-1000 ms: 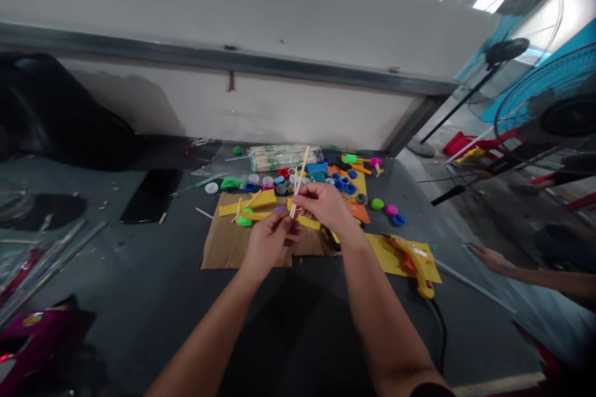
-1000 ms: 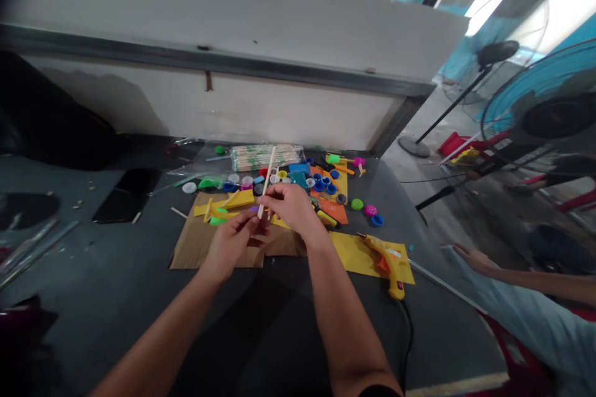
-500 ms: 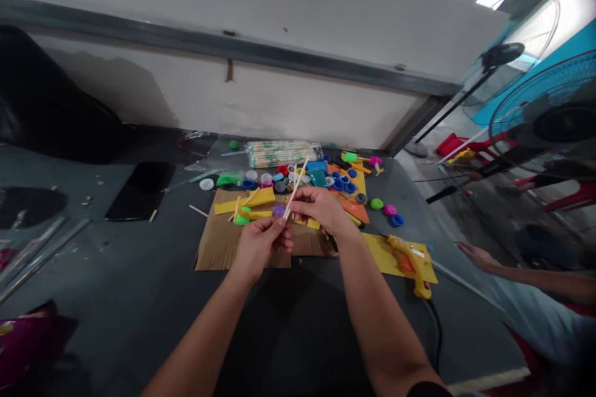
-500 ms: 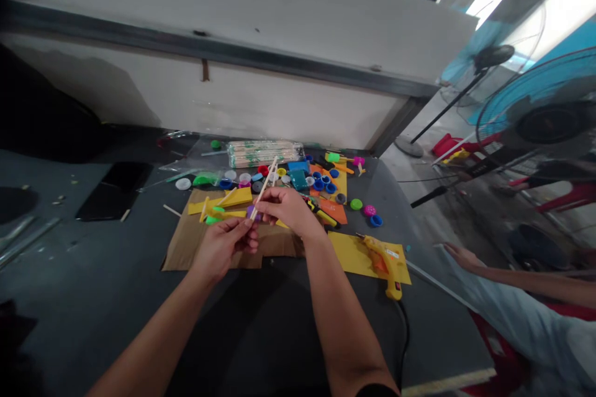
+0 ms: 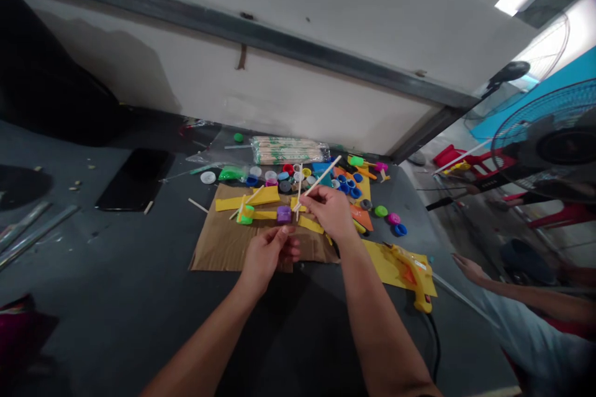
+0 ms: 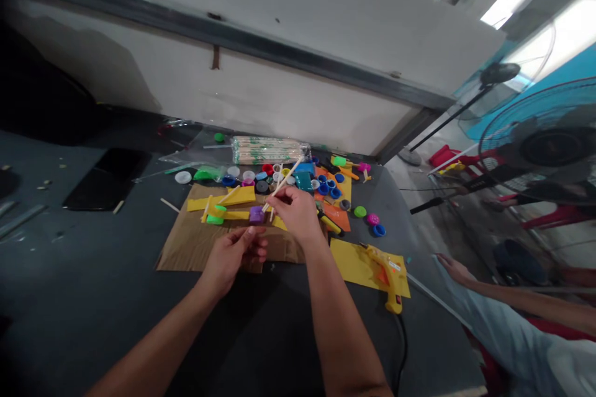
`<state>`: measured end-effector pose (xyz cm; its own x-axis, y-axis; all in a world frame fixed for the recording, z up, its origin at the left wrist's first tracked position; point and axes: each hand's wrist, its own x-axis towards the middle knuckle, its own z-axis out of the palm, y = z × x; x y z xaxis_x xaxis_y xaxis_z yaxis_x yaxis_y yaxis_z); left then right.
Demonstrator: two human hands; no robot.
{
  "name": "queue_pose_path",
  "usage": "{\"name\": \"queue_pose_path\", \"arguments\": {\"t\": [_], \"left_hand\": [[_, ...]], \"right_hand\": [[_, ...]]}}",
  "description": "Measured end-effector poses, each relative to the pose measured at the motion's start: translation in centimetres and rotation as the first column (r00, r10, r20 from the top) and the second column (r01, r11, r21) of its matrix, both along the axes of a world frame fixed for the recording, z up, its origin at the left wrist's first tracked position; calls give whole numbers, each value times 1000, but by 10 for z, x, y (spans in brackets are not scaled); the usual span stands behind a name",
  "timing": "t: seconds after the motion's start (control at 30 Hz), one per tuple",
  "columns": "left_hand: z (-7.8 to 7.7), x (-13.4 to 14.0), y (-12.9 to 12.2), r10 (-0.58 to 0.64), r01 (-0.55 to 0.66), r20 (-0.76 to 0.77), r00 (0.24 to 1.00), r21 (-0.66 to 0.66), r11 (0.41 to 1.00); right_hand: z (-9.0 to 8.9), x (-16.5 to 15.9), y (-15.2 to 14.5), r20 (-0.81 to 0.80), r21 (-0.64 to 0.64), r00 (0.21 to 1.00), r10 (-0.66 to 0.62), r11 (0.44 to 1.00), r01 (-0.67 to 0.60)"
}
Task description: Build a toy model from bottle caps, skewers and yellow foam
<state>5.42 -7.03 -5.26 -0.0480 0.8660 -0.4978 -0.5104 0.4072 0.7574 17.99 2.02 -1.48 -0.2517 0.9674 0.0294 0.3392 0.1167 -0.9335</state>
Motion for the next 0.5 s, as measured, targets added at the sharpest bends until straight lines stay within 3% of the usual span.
{"name": "queue_pose_path", "arguments": {"t": [0.07,0.17,0.5], "left_hand": [[0,-2,2,-6,6,-1,1000,-28,1000],[-1,-4,4,-15,16,21,1000,-41,999],[-5,-4,5,-25,27,88,996,-23,999]], "right_hand": [[-5,-7,-3,109,202,993,-40,979,18],[-13,-16,-7,269,383,963,-17,919,-91],[-22,-18,-10,450,448,892,-39,874,-188]]}}
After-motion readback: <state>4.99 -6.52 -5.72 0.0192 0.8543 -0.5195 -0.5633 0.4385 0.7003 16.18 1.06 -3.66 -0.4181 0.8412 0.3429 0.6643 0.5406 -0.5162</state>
